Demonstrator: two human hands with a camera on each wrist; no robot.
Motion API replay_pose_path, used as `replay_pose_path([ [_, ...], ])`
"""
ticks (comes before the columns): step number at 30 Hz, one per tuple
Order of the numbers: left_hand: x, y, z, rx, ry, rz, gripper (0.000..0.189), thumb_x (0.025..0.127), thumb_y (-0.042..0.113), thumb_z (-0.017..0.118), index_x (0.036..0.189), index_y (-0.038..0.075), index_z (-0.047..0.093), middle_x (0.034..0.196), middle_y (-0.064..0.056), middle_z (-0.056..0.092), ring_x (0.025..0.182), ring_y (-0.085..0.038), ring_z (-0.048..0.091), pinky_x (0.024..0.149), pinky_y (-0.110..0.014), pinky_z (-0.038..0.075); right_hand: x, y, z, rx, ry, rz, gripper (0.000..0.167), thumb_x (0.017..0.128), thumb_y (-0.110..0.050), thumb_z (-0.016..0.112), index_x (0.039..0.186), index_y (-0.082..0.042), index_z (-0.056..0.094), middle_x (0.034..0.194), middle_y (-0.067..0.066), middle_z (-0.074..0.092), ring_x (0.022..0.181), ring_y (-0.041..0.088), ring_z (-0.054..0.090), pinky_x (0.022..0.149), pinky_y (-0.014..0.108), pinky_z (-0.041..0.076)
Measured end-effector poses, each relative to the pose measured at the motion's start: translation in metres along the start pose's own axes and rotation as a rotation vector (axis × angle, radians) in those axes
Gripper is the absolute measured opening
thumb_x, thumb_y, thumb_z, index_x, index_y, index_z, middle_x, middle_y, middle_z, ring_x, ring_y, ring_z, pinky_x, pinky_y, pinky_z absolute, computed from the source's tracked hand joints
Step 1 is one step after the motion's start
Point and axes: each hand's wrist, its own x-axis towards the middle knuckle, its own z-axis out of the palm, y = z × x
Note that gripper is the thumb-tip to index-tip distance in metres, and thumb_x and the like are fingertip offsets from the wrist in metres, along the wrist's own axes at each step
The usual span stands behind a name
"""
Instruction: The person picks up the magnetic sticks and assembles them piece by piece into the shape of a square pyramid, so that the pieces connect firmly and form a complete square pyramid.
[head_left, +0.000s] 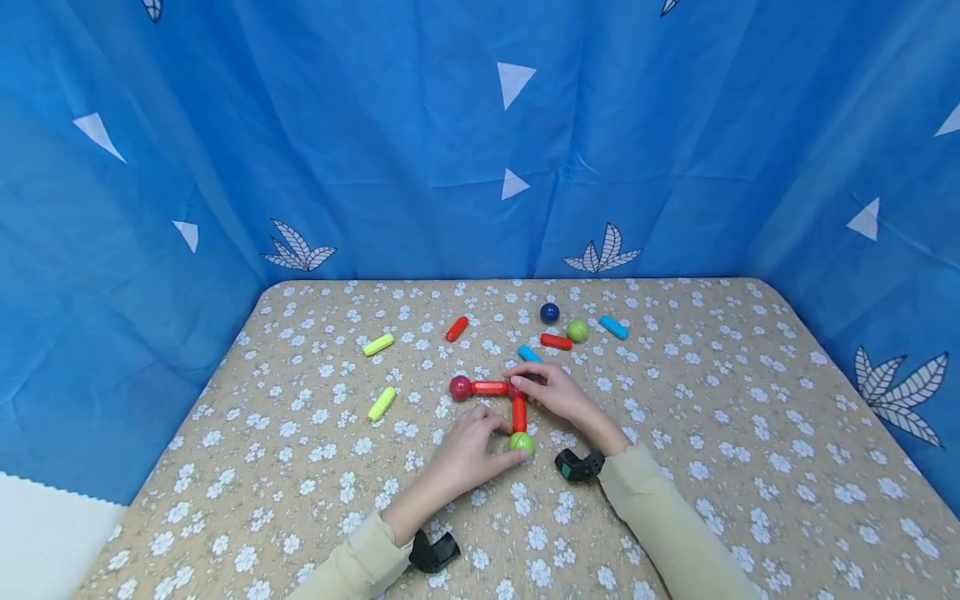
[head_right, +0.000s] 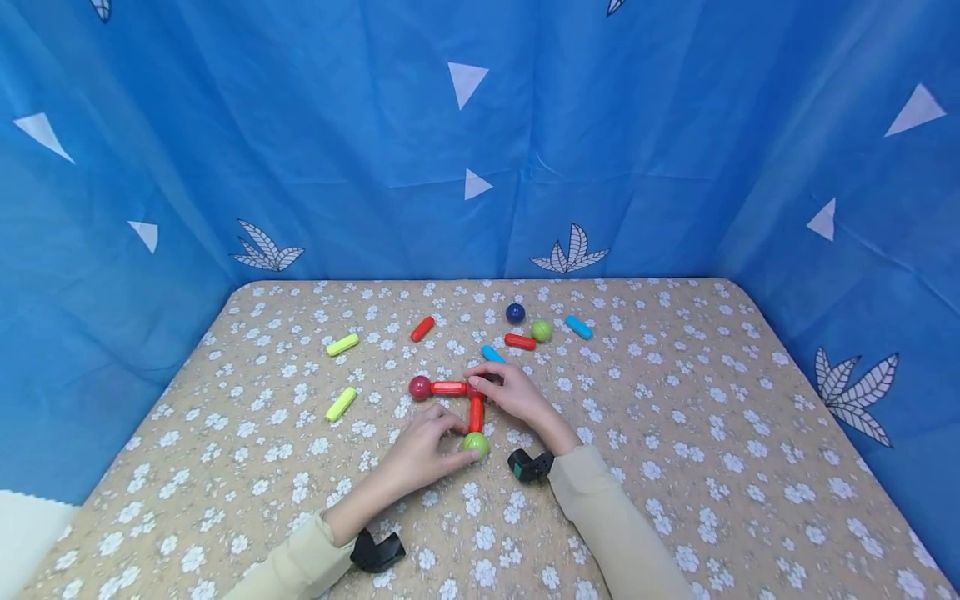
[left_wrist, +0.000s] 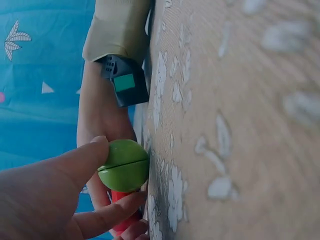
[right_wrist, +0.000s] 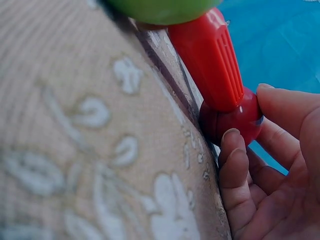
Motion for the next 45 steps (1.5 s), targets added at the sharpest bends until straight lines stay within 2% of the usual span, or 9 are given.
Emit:
replay_pose_path([
  [7,0.0,-0.002,-0.006,-0.08,-0.057,-0.03,0.029,0.079,0.041,0.073,0.089,0.014,0.069,0.087,0.007,0.054,0.082,-0.011,0.05,0.072,-0.03,0.043,-0.002,-0.002,-0.003,-0.029,-0.017,0.018,0.028,0.094,-0.025,0.059,0.115,-0.007,0.065,0.092,0.003,0.062,0.071,0.02,0.05,0.063,0.03,0.044],
  [13,-0.011,-0.014,-0.022,-0.148,-0.102,-0.066,0.026,0.078,0.034,0.075,0.094,0.015,0.068,0.094,0.005,0.055,0.088,-0.014,0.053,0.074,-0.032,0.046,-0.012,-0.004,-0.009,-0.129,-0.051,-0.015,0.024,0.095,-0.022,0.057,0.112,-0.006,0.065,0.09,0.001,0.062,0.066,0.018,0.054,0.06,0.03,0.046],
  [17,-0.018,-0.022,-0.029,-0.183,-0.101,-0.064,0.025,0.078,0.028,0.075,0.098,0.015,0.068,0.095,0.005,0.055,0.088,-0.014,0.054,0.075,-0.032,0.047,-0.024,-0.007,-0.011,-0.127,-0.056,0.01,0.023,0.094,-0.02,0.058,0.111,-0.006,0.065,0.082,0.002,0.062,0.063,0.018,0.056,0.057,0.03,0.047],
  [21,-0.02,-0.034,-0.035,-0.229,-0.095,-0.058,0.027,0.078,0.023,0.076,0.1,0.013,0.067,0.095,0.006,0.057,0.087,-0.014,0.054,0.074,-0.031,0.047,-0.034,-0.007,-0.01,-0.084,-0.051,0.021,0.026,0.094,-0.02,0.059,0.115,-0.006,0.064,0.089,0.004,0.063,0.067,0.018,0.058,0.058,0.031,0.05],
  [24,-0.019,-0.046,-0.04,-0.286,-0.104,-0.053,0.029,0.079,0.022,0.076,0.104,0.01,0.067,0.094,0.004,0.059,0.085,-0.013,0.055,0.072,-0.03,0.048,-0.041,-0.004,-0.007,0.01,-0.054,0.019,0.028,0.095,-0.017,0.058,0.118,-0.001,0.062,0.1,0.008,0.062,0.076,0.02,0.062,0.065,0.032,0.052],
  [28,-0.017,-0.063,-0.047,-0.393,-0.121,-0.074,0.034,0.081,0.023,0.074,0.111,0.007,0.067,0.094,0.001,0.062,0.083,-0.014,0.058,0.071,-0.028,0.049,-0.05,0.0,-0.005,0.129,-0.079,0.036,0.032,0.095,-0.013,0.057,0.12,0.006,0.058,0.1,0.013,0.064,0.084,0.023,0.063,0.074,0.032,0.052],
  [34,-0.017,-0.08,-0.055,-0.529,-0.096,-0.117,0.035,0.084,0.017,0.072,0.114,0.002,0.065,0.1,-0.006,0.063,0.089,-0.02,0.06,0.075,-0.029,0.051,-0.058,-0.004,-0.001,0.127,-0.136,0.053,0.033,0.095,-0.014,0.055,0.12,0.008,0.057,0.097,0.014,0.066,0.087,0.025,0.064,0.076,0.032,0.051],
  [39,-0.017,-0.083,-0.058,-0.573,-0.089,-0.123,0.036,0.084,0.014,0.071,0.115,-0.001,0.064,0.104,-0.008,0.063,0.091,-0.02,0.06,0.076,-0.028,0.05,-0.061,-0.008,0.0,0.108,-0.147,0.057,0.029,0.096,-0.012,0.055,0.117,0.008,0.059,0.098,0.014,0.066,0.087,0.026,0.064,0.075,0.033,0.052],
  [45,-0.021,-0.065,-0.071,-0.574,-0.112,-0.101,0.035,0.084,0.005,0.069,0.115,-0.007,0.061,0.103,-0.015,0.063,0.091,-0.028,0.06,0.075,-0.028,0.051,-0.059,-0.008,0.002,0.095,-0.107,0.057,0.025,0.096,-0.012,0.054,0.112,0.007,0.061,0.099,0.014,0.065,0.085,0.027,0.064,0.073,0.035,0.052],
])
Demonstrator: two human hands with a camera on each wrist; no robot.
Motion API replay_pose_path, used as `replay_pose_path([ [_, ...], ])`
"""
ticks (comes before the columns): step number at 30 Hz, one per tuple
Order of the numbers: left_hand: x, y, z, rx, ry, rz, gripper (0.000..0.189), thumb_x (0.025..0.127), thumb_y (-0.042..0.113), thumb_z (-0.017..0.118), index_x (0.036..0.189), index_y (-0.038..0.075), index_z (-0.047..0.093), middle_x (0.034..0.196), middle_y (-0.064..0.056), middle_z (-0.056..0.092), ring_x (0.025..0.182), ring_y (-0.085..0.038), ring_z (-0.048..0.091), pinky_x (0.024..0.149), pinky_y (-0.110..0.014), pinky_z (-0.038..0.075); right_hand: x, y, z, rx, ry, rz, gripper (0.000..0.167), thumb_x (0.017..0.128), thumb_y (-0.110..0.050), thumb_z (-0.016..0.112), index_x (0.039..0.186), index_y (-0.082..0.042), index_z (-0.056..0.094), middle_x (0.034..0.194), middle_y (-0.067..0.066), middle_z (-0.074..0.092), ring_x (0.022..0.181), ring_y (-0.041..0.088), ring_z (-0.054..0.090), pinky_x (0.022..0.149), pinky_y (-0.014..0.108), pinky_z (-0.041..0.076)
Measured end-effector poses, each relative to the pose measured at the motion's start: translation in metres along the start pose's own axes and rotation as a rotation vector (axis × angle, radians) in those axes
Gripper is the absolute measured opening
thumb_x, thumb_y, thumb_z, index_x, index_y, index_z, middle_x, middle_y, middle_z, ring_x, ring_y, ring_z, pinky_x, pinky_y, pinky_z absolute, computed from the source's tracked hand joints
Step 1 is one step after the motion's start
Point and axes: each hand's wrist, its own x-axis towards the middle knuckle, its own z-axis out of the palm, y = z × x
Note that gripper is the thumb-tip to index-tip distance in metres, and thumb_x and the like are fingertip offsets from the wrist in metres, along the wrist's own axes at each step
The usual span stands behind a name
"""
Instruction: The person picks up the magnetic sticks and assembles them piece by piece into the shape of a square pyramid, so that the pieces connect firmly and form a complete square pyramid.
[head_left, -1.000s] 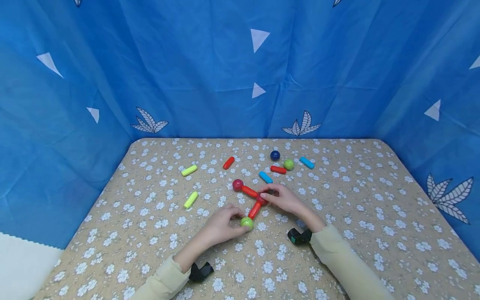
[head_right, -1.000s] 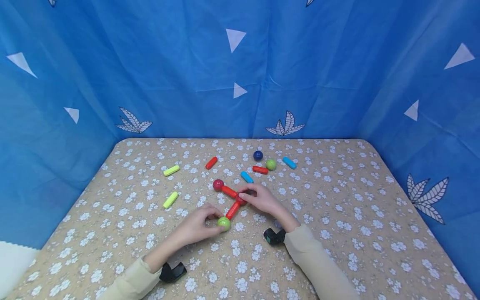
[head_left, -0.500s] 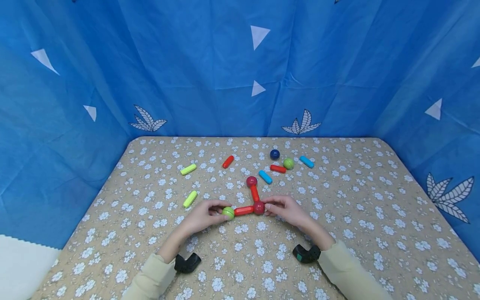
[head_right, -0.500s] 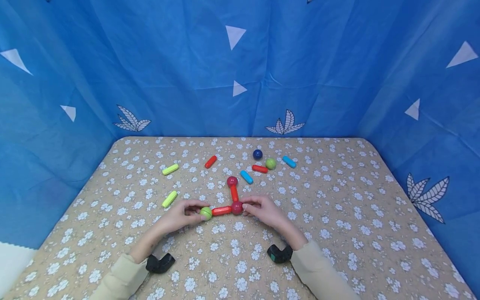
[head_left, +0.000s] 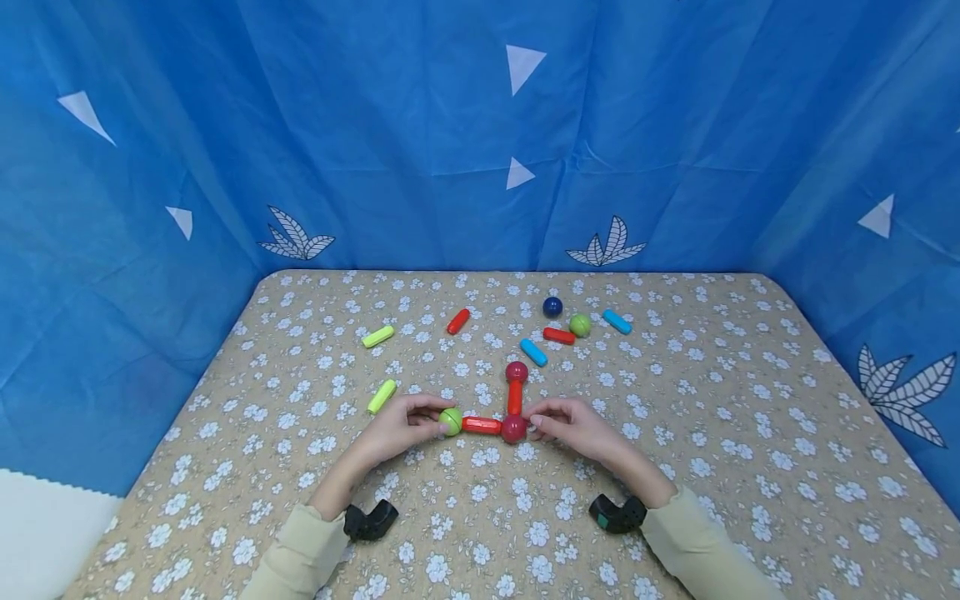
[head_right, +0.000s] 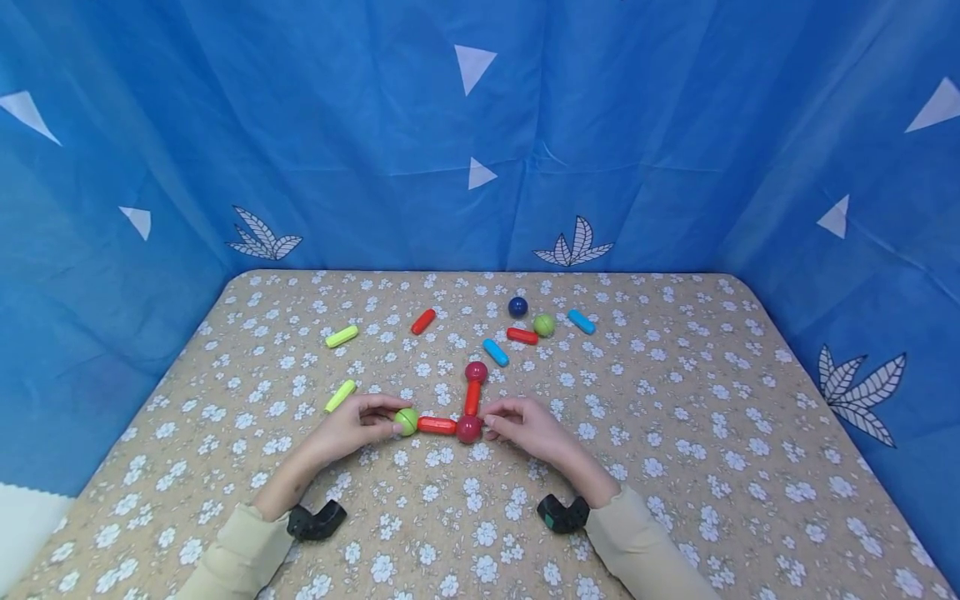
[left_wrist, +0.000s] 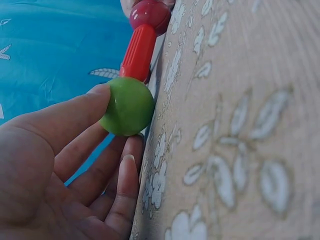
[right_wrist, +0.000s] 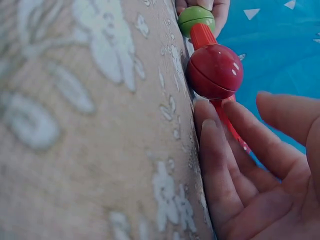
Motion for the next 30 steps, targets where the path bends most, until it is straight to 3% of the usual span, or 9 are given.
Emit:
replay_pose_path([
  [4,-0.003,0.01,-0.002,-0.009,-0.004,-0.001,0.034,0.084,0.002,0.068,0.115,-0.009,0.06,0.103,-0.017,0.062,0.092,-0.031,0.059,0.076,-0.029,0.051,0.007,-0.002,0.001,-0.025,0.127,0.006,0.024,0.094,-0.012,0.057,0.111,0.004,0.059,0.101,0.013,0.06,0.082,0.025,0.063,0.069,0.034,0.052],
  [9,-0.004,0.009,-0.002,-0.001,-0.012,0.005,0.035,0.084,0.002,0.068,0.115,-0.009,0.06,0.104,-0.017,0.062,0.092,-0.031,0.059,0.077,-0.03,0.051,0.024,-0.004,0.002,-0.049,0.255,0.036,0.032,0.092,-0.011,0.06,0.122,-0.001,0.055,0.109,0.015,0.057,0.081,0.023,0.063,0.064,0.031,0.051],
  [13,-0.004,0.005,-0.001,0.0,-0.025,0.012,0.034,0.084,0.002,0.069,0.115,-0.009,0.06,0.104,-0.016,0.062,0.091,-0.03,0.059,0.077,-0.03,0.051,0.036,-0.006,0.004,-0.084,0.267,0.061,0.04,0.092,-0.014,0.061,0.131,-0.006,0.052,0.115,0.013,0.057,0.075,0.019,0.062,0.059,0.029,0.048],
  [19,-0.003,0.003,0.002,-0.008,-0.026,0.007,0.034,0.084,0.003,0.069,0.115,-0.008,0.06,0.103,-0.016,0.062,0.09,-0.03,0.06,0.075,-0.028,0.051,0.053,-0.007,0.006,-0.147,0.283,0.079,0.043,0.092,-0.021,0.062,0.131,-0.008,0.052,0.115,0.01,0.057,0.067,0.017,0.057,0.057,0.029,0.047],
  [26,-0.004,0.005,0.002,0.003,-0.018,0.021,0.034,0.084,0.004,0.069,0.114,-0.008,0.06,0.103,-0.016,0.062,0.09,-0.029,0.06,0.075,-0.028,0.051,0.06,-0.007,0.008,-0.169,0.305,0.079,0.032,0.092,-0.022,0.062,0.121,-0.009,0.061,0.096,0.007,0.057,0.064,0.019,0.051,0.056,0.028,0.044],
  [28,-0.004,0.003,0.001,0.0,0.0,0.043,0.033,0.084,0.003,0.069,0.114,-0.008,0.061,0.103,-0.017,0.063,0.09,-0.029,0.06,0.076,-0.029,0.051,0.061,-0.008,0.008,-0.165,0.312,0.072,0.031,0.092,-0.022,0.062,0.12,-0.009,0.062,0.093,0.006,0.056,0.061,0.019,0.05,0.053,0.028,0.043],
  [30,-0.003,-0.005,-0.003,0.017,0.069,0.076,0.031,0.084,0.006,0.069,0.113,-0.006,0.062,0.104,-0.014,0.063,0.089,-0.024,0.06,0.075,-0.028,0.051,0.061,-0.007,0.009,-0.149,0.315,0.074,0.031,0.092,-0.022,0.063,0.12,-0.009,0.062,0.092,0.006,0.056,0.059,0.019,0.049,0.052,0.027,0.042],
])
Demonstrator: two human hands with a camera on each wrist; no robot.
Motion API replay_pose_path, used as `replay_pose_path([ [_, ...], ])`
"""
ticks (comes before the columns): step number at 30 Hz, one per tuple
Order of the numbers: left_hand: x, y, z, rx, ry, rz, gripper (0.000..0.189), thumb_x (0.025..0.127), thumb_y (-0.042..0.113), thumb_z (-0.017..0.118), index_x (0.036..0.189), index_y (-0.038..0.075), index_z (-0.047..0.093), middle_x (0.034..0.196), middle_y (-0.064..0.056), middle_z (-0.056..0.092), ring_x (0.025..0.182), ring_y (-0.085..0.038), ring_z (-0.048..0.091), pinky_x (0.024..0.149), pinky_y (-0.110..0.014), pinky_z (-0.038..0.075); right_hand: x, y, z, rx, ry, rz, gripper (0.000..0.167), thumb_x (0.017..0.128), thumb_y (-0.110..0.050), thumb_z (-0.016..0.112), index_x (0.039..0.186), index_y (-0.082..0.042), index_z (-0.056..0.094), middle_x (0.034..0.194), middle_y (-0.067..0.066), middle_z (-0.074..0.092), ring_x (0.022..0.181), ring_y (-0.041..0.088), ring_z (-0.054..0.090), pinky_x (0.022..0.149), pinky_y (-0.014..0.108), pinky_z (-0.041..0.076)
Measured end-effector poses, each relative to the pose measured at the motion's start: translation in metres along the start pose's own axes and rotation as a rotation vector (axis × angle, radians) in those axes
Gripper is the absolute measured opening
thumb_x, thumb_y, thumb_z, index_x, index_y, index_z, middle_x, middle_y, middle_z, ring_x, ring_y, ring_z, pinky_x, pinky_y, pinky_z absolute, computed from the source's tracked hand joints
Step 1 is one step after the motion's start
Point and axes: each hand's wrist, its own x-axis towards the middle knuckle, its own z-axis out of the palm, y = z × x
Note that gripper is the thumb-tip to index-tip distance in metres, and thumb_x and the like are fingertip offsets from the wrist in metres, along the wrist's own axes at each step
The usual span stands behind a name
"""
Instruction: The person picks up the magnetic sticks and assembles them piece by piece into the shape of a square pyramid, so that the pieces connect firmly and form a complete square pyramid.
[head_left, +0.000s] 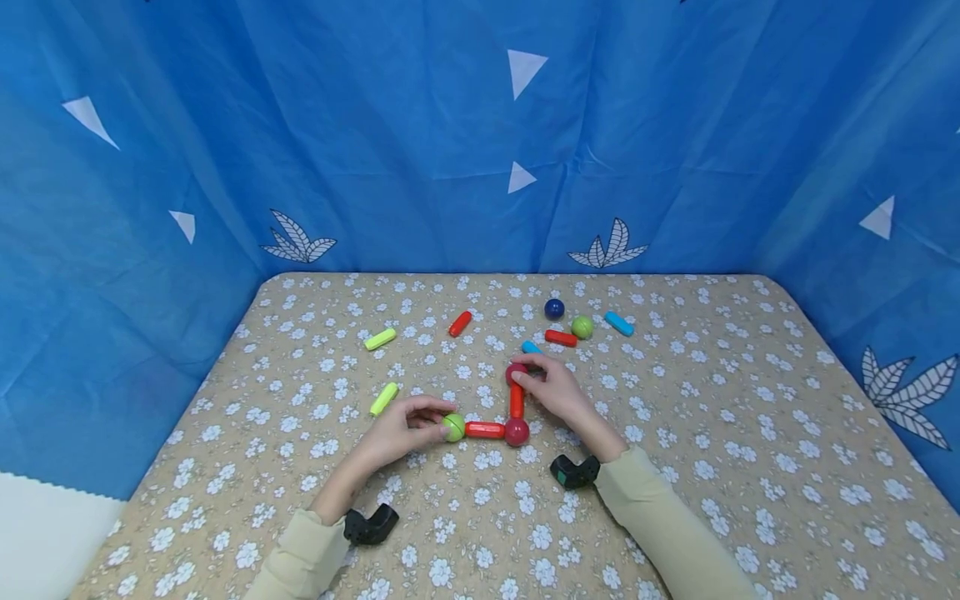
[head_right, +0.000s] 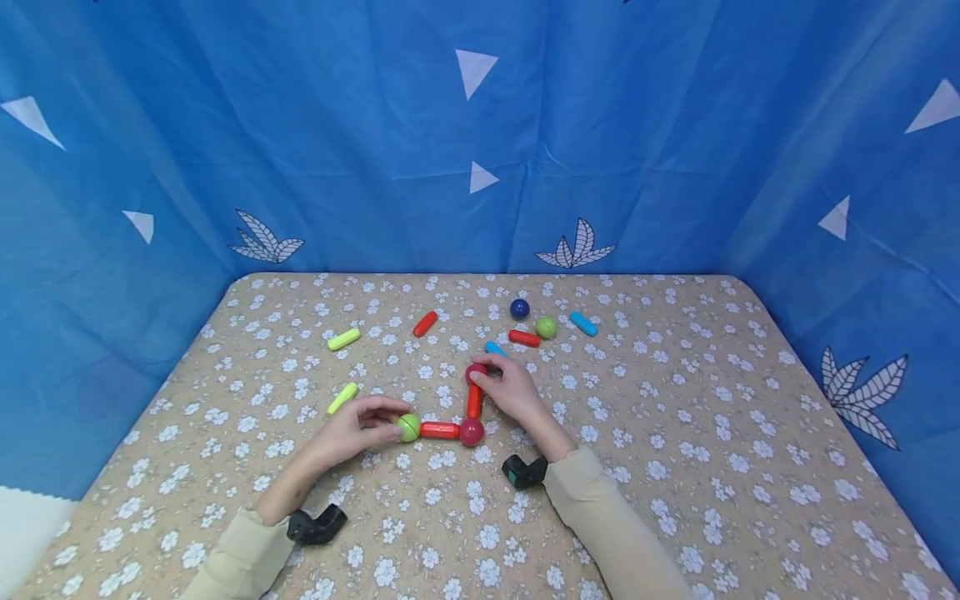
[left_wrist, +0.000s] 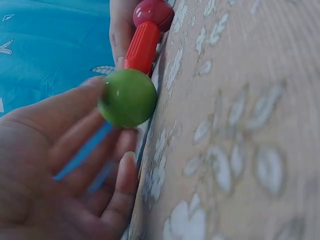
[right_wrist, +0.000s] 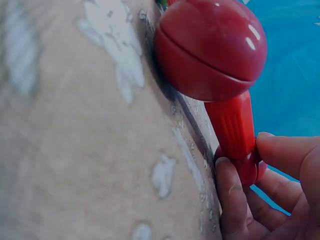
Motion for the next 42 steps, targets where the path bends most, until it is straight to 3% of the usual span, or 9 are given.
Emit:
replay_pose_path([
  [5,0.002,-0.02,-0.021,0.147,0.325,0.041,0.028,0.085,0.013,0.07,0.111,0.004,0.065,0.109,-0.008,0.063,0.094,-0.021,0.058,0.08,-0.036,0.048,0.0,0.002,0.0,0.033,-0.002,0.007,0.031,0.091,-0.021,0.063,0.12,-0.01,0.062,0.096,0.006,0.057,0.061,0.019,0.05,0.053,0.027,0.043],
  [8,-0.001,-0.028,-0.037,0.258,0.389,-0.023,0.039,0.084,0.014,0.072,0.12,0.005,0.06,0.118,-0.012,0.056,0.104,-0.029,0.052,0.087,-0.046,0.044,0.0,0.004,0.0,0.047,-0.007,0.006,0.031,0.091,-0.021,0.063,0.12,-0.009,0.062,0.098,0.007,0.058,0.065,0.019,0.052,0.057,0.028,0.045],
  [11,-0.005,-0.036,-0.048,0.344,0.329,-0.083,0.055,0.081,0.013,0.075,0.129,0.001,0.051,0.124,-0.019,0.049,0.109,-0.036,0.048,0.091,-0.05,0.041,0.001,0.006,-0.001,0.058,-0.015,0.01,0.032,0.091,-0.021,0.063,0.121,-0.01,0.062,0.096,0.007,0.058,0.068,0.02,0.053,0.059,0.029,0.046],
  [14,-0.004,-0.041,-0.052,0.405,0.286,-0.086,0.06,0.08,0.013,0.076,0.13,-0.004,0.048,0.122,-0.022,0.049,0.108,-0.037,0.049,0.091,-0.049,0.041,0.0,0.007,-0.002,0.07,-0.017,0.016,0.032,0.091,-0.022,0.063,0.121,-0.01,0.062,0.096,0.007,0.057,0.068,0.02,0.052,0.059,0.029,0.045],
  [17,-0.002,-0.043,-0.052,0.459,0.293,-0.087,0.048,0.079,0.014,0.077,0.12,-0.003,0.057,0.113,-0.018,0.053,0.1,-0.033,0.053,0.084,-0.046,0.045,0.0,0.008,-0.002,0.081,-0.011,0.02,0.032,0.091,-0.022,0.064,0.12,-0.01,0.062,0.097,0.007,0.057,0.067,0.021,0.051,0.058,0.029,0.045],
  [21,0.0,-0.042,-0.051,0.489,0.308,-0.139,0.028,0.079,0.012,0.076,0.102,0.001,0.066,0.098,-0.012,0.054,0.085,-0.026,0.053,0.072,-0.04,0.046,0.001,0.01,-0.001,0.076,-0.005,0.024,0.032,0.09,-0.024,0.064,0.12,-0.011,0.062,0.098,0.006,0.058,0.068,0.02,0.052,0.058,0.029,0.045],
  [26,0.004,-0.039,-0.051,0.511,0.296,-0.149,0.019,0.08,0.011,0.076,0.096,0.002,0.069,0.09,-0.007,0.058,0.079,-0.021,0.052,0.066,-0.036,0.043,0.002,0.01,-0.001,0.084,-0.011,0.033,0.034,0.09,-0.026,0.064,0.121,-0.011,0.062,0.095,0.006,0.058,0.067,0.02,0.052,0.058,0.028,0.045],
  [35,0.047,-0.021,-0.025,0.4,0.161,-0.081,0.022,0.084,0.016,0.073,0.103,0.006,0.069,0.101,-0.005,0.065,0.09,-0.02,0.06,0.078,-0.039,0.048,0.002,0.012,-0.002,0.092,-0.005,0.014,0.031,0.09,-0.022,0.065,0.119,-0.011,0.063,0.1,0.006,0.06,0.069,0.019,0.054,0.058,0.029,0.045],
  [42,0.08,-0.013,0.002,0.342,0.067,-0.037,0.019,0.083,0.017,0.073,0.1,0.01,0.07,0.091,0.002,0.064,0.083,-0.014,0.057,0.074,-0.034,0.047,0.003,0.011,0.0,0.099,-0.015,0.032,0.031,0.09,-0.024,0.065,0.119,-0.012,0.064,0.098,0.004,0.06,0.07,0.019,0.053,0.058,0.027,0.044],
])
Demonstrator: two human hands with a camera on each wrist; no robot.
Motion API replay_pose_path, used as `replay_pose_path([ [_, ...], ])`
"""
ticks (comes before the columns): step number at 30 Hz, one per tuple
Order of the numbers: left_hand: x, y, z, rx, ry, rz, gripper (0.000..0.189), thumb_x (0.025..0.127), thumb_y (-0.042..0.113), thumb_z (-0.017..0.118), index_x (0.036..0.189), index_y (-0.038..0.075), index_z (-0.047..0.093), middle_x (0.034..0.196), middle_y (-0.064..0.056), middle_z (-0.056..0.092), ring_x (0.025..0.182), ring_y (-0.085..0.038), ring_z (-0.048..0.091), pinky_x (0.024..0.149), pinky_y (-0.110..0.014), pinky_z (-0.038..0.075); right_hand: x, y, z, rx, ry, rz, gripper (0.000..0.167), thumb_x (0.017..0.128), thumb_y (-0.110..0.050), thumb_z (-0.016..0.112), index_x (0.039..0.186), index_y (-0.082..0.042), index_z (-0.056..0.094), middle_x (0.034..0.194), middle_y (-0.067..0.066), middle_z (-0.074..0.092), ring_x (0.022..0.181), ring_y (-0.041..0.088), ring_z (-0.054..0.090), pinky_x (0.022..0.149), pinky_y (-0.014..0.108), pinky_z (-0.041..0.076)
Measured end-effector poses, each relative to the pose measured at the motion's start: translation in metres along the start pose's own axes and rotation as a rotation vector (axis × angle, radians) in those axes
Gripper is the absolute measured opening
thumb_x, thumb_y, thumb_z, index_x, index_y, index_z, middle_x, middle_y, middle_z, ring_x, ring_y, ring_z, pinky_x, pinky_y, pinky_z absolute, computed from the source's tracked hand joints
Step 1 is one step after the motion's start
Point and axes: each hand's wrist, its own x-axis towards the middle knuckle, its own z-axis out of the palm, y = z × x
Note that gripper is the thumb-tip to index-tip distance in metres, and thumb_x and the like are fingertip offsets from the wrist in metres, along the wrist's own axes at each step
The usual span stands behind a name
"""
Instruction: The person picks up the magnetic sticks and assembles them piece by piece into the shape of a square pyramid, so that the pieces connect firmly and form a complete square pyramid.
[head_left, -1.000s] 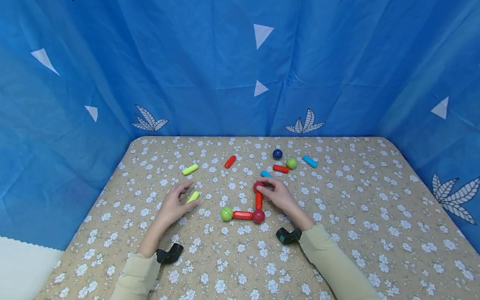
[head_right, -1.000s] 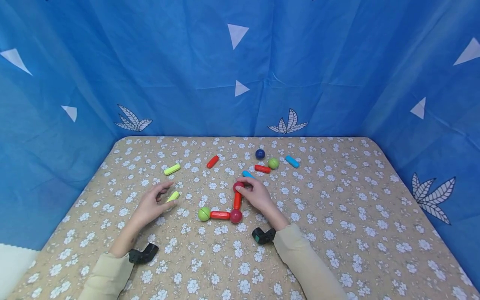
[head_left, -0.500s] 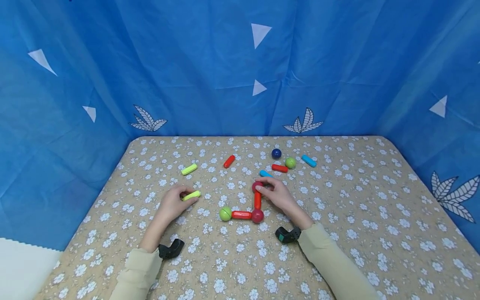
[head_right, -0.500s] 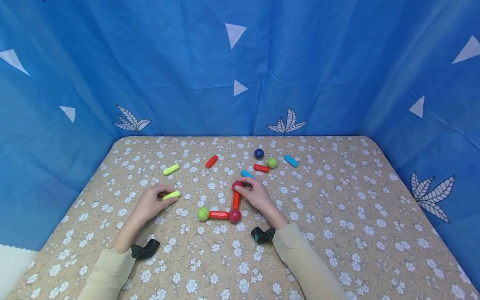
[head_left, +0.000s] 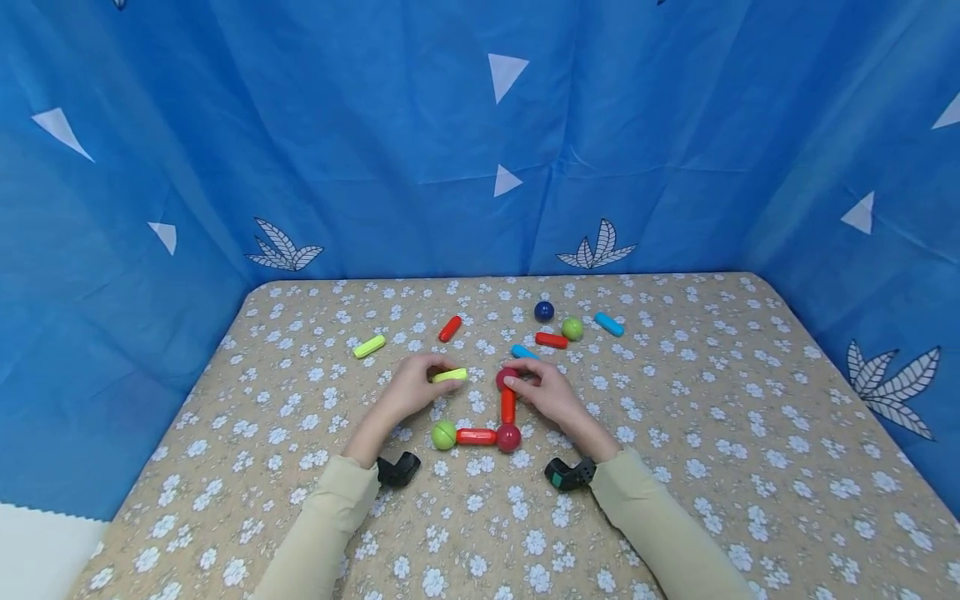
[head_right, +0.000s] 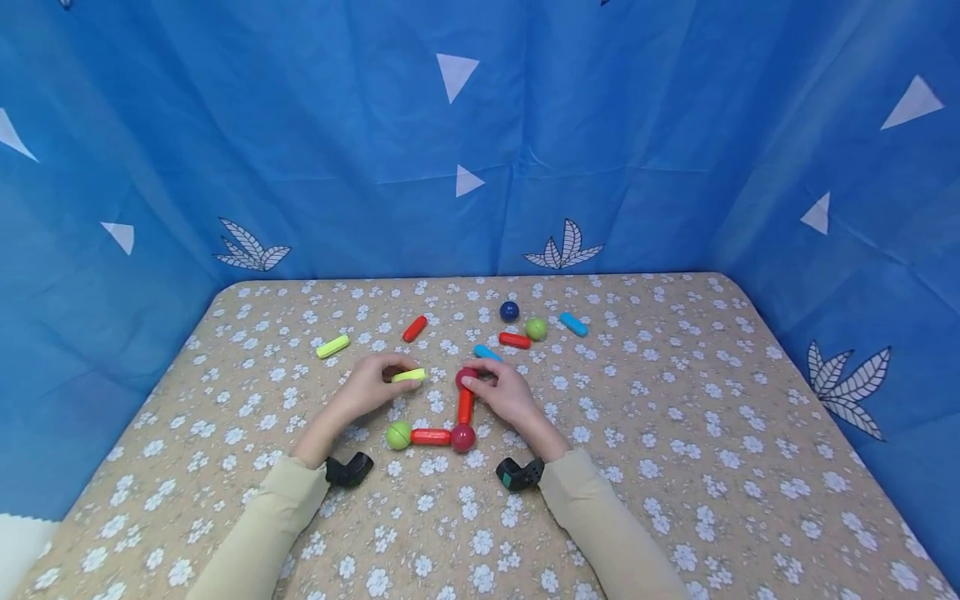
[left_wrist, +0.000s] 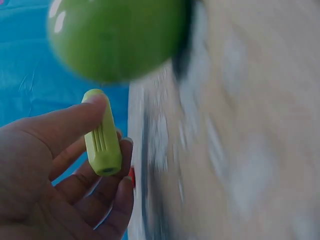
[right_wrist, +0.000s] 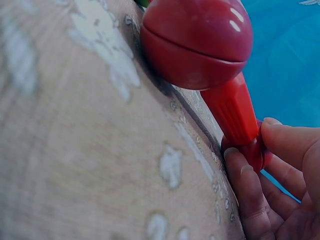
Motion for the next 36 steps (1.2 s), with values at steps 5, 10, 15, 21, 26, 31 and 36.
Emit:
replay_pose_path([
  [5,0.008,0.003,0.011,-0.019,-0.024,0.028,0.018,0.082,0.015,0.074,0.099,0.01,0.07,0.092,0.003,0.065,0.084,-0.013,0.058,0.075,-0.032,0.048,0.0,0.0,0.002,0.003,-0.004,-0.019,0.03,0.09,-0.023,0.065,0.118,-0.011,0.064,0.094,0.003,0.061,0.068,0.019,0.052,0.056,0.027,0.041],
  [10,0.012,0.004,0.02,-0.039,-0.05,0.033,0.018,0.081,0.013,0.075,0.099,0.01,0.071,0.094,0.002,0.064,0.085,-0.013,0.057,0.076,-0.032,0.048,0.0,0.0,0.002,0.018,-0.014,-0.031,0.03,0.09,-0.023,0.065,0.117,-0.01,0.064,0.094,0.004,0.062,0.067,0.019,0.052,0.055,0.026,0.04],
  [15,0.015,0.007,0.028,-0.039,-0.073,0.077,0.018,0.082,0.014,0.074,0.099,0.011,0.071,0.097,0.002,0.063,0.088,-0.013,0.056,0.079,-0.031,0.046,0.0,0.0,0.001,0.021,-0.02,-0.037,0.03,0.09,-0.023,0.065,0.118,-0.01,0.064,0.098,0.003,0.063,0.07,0.019,0.053,0.058,0.026,0.042],
  [21,0.016,0.007,0.032,-0.038,-0.051,0.107,0.017,0.081,0.014,0.075,0.098,0.013,0.072,0.096,0.004,0.063,0.088,-0.012,0.055,0.078,-0.031,0.046,0.0,-0.002,-0.002,0.02,-0.021,-0.047,0.03,0.09,-0.022,0.065,0.118,-0.01,0.064,0.101,0.002,0.063,0.074,0.02,0.054,0.061,0.028,0.043],
  [26,0.016,0.006,0.032,-0.044,-0.054,0.121,0.017,0.081,0.013,0.074,0.098,0.012,0.072,0.098,0.003,0.064,0.089,-0.013,0.056,0.079,-0.031,0.046,0.0,-0.003,-0.002,0.0,-0.028,-0.028,0.031,0.09,-0.02,0.065,0.12,-0.013,0.064,0.105,0.002,0.062,0.077,0.02,0.055,0.063,0.028,0.044],
  [31,0.016,0.005,0.032,-0.048,-0.055,0.118,0.018,0.081,0.013,0.074,0.099,0.012,0.071,0.099,0.002,0.065,0.088,-0.013,0.057,0.078,-0.031,0.046,0.0,-0.003,-0.002,-0.029,-0.033,-0.024,0.031,0.089,-0.019,0.066,0.12,-0.013,0.064,0.106,0.002,0.061,0.079,0.02,0.055,0.065,0.028,0.045],
  [36,0.015,0.003,0.033,-0.049,-0.049,0.12,0.017,0.081,0.013,0.074,0.099,0.012,0.071,0.098,0.002,0.064,0.087,-0.012,0.056,0.077,-0.031,0.046,0.001,-0.001,-0.002,-0.033,-0.038,-0.033,0.03,0.089,-0.018,0.066,0.118,-0.011,0.065,0.101,0.003,0.061,0.076,0.02,0.054,0.063,0.029,0.044],
])
